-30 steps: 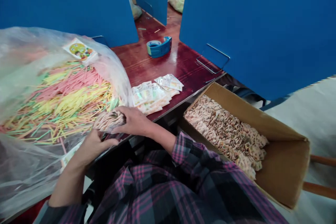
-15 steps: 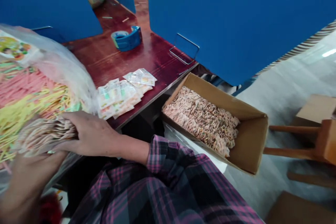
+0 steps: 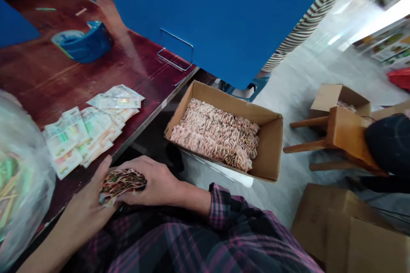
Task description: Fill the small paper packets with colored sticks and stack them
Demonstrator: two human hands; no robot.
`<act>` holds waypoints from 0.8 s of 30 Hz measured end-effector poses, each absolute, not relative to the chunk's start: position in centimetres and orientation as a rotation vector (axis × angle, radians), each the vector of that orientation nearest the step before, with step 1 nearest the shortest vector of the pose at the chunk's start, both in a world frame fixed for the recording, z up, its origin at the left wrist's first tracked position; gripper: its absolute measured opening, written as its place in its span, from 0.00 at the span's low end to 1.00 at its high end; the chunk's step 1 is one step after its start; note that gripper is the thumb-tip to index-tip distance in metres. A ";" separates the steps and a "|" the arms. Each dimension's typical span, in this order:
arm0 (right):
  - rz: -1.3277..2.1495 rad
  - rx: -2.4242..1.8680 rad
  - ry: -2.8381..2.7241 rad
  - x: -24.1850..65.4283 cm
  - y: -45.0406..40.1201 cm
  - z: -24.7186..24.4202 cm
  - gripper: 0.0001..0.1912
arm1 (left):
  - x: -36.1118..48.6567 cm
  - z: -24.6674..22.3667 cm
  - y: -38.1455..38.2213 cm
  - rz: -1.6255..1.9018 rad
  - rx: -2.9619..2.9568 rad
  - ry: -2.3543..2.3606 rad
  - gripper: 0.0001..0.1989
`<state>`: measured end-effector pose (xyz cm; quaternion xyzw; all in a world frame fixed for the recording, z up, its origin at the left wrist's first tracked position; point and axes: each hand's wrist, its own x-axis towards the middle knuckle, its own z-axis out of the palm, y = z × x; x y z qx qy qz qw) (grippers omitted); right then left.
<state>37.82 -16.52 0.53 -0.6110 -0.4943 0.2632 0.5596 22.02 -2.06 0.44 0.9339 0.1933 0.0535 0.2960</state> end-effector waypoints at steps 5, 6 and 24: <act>0.676 -1.548 -1.050 38.3 -17.9 -0.3 0.27 | 24.0 1.0 -3.0 -0.067 2.178 0.600 0.48; 0.668 -1.518 -1.060 38.2 -18.0 -0.4 0.26 | 24.1 1.3 -3.0 -0.096 2.121 0.608 0.48; 1.279 -1.253 -0.505 39.0 -21.8 -3.3 0.46 | 24.6 -2.4 -3.9 0.332 2.510 0.418 0.23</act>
